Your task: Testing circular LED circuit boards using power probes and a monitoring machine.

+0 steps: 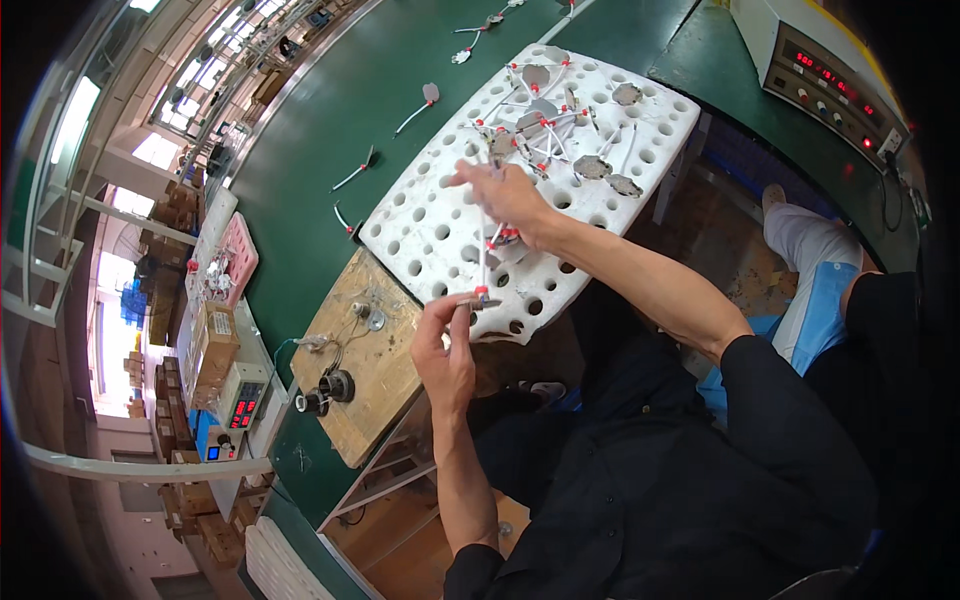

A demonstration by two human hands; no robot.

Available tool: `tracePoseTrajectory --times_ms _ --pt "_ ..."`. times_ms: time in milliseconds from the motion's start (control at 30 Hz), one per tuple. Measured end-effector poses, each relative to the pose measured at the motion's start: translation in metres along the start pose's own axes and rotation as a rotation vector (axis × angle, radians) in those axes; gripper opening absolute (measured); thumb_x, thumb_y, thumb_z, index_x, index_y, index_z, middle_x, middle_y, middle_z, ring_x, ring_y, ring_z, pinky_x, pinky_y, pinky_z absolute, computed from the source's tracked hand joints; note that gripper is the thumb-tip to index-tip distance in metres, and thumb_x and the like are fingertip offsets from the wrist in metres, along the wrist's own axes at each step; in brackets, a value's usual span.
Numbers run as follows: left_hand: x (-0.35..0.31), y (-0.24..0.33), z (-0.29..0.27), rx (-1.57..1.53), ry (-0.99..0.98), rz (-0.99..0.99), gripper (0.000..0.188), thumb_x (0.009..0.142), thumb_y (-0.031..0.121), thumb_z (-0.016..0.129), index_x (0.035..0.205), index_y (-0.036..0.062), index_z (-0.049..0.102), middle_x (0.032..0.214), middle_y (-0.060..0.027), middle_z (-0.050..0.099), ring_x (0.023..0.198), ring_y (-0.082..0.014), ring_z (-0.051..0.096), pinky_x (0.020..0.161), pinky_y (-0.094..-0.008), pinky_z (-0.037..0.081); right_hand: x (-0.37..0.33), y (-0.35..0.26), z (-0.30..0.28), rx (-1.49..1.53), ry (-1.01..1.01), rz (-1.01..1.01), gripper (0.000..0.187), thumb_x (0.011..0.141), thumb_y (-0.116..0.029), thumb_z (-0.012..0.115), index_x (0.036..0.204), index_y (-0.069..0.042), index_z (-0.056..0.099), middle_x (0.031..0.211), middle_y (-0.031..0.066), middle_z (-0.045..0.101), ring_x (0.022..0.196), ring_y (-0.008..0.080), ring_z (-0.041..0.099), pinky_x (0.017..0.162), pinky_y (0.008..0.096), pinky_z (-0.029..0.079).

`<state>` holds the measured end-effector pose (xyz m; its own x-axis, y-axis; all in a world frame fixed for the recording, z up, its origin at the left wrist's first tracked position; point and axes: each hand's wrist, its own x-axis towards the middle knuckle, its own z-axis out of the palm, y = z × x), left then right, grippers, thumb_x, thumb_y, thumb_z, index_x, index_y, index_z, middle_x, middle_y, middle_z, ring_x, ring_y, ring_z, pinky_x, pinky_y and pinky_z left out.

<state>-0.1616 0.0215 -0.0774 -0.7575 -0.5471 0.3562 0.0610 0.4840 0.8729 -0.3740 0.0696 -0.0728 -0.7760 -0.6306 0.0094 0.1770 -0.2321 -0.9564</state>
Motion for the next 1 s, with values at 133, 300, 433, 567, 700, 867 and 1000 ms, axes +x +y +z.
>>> tracePoseTrajectory --times_ms 133,300,433,567,700,867,1000 --pt "-0.025 -0.007 -0.018 -0.264 0.116 -0.024 0.013 0.098 0.003 0.055 0.107 -0.0014 0.062 0.101 -0.0051 0.065 0.090 -0.0107 0.060 0.081 -0.0239 0.048 0.003 -0.005 -0.003 -0.007 0.032 -0.157 0.041 0.092 -0.044 0.061 0.092 -0.005 0.072 0.056 -0.0074 0.042 0.050 0.0040 0.034 0.047 0.0259 0.029" --pt "-0.032 -0.013 -0.023 -0.283 0.189 -0.047 0.012 0.098 0.005 0.057 0.107 -0.0003 0.062 0.103 -0.0048 0.065 0.093 -0.0100 0.060 0.081 -0.0239 0.049 -0.016 -0.007 0.017 -0.635 -0.403 -0.103 0.044 0.091 -0.046 0.061 0.081 -0.005 0.073 0.058 -0.0006 0.056 0.054 0.0089 0.047 0.051 0.0292 0.036" --pt "-0.033 -0.016 -0.020 -0.375 0.236 -0.081 0.012 0.098 0.006 0.057 0.107 -0.0010 0.062 0.099 -0.0046 0.066 0.091 -0.0094 0.061 0.078 -0.0238 0.050 -0.029 -0.022 0.050 -0.543 -0.496 0.009 0.033 0.088 -0.038 0.067 0.082 -0.006 0.073 0.058 -0.0031 0.052 0.051 0.0067 0.042 0.047 0.0266 0.030" --pt "-0.036 -0.013 -0.024 -0.505 0.307 -0.188 0.011 0.096 0.007 0.059 0.100 -0.0031 0.061 0.089 -0.0050 0.066 0.076 -0.0090 0.062 0.071 -0.0243 0.052 -0.030 -0.024 0.062 -0.320 -0.408 0.027 0.024 0.087 -0.026 0.070 0.078 -0.004 0.072 0.058 -0.0019 0.057 0.049 0.0056 0.041 0.047 0.0255 0.034" --pt "-0.038 -0.027 -0.024 -0.406 0.291 -0.293 0.012 0.094 0.009 0.062 0.093 -0.0034 0.063 0.077 -0.0013 0.064 0.068 -0.0059 0.060 0.060 -0.0226 0.051 -0.029 -0.002 0.075 -0.457 -0.300 -0.469 0.022 0.086 -0.025 0.070 0.079 -0.004 0.072 0.061 0.0064 0.064 0.053 0.0135 0.055 0.051 0.0329 0.041" --pt "-0.043 -0.039 -0.030 -0.274 0.255 -0.339 0.011 0.092 0.009 0.065 0.095 -0.0022 0.064 0.080 0.0001 0.065 0.069 -0.0036 0.059 0.064 -0.0186 0.047 -0.041 -0.010 0.091 -0.806 -0.348 -0.542 0.020 0.087 -0.021 0.071 0.084 -0.001 0.072 0.064 0.0057 0.064 0.060 0.0073 0.055 0.057 0.0290 0.045" --pt "-0.048 -0.032 -0.037 -0.444 0.266 -0.301 0.014 0.093 0.009 0.064 0.102 -0.0016 0.065 0.088 -0.0015 0.066 0.080 -0.0057 0.060 0.072 -0.0200 0.047 -0.035 -0.009 0.094 -0.621 -0.397 -0.410 0.026 0.085 -0.026 0.070 0.075 -0.002 0.071 0.059 0.0090 0.063 0.053 0.0148 0.056 0.053 0.0329 0.043"
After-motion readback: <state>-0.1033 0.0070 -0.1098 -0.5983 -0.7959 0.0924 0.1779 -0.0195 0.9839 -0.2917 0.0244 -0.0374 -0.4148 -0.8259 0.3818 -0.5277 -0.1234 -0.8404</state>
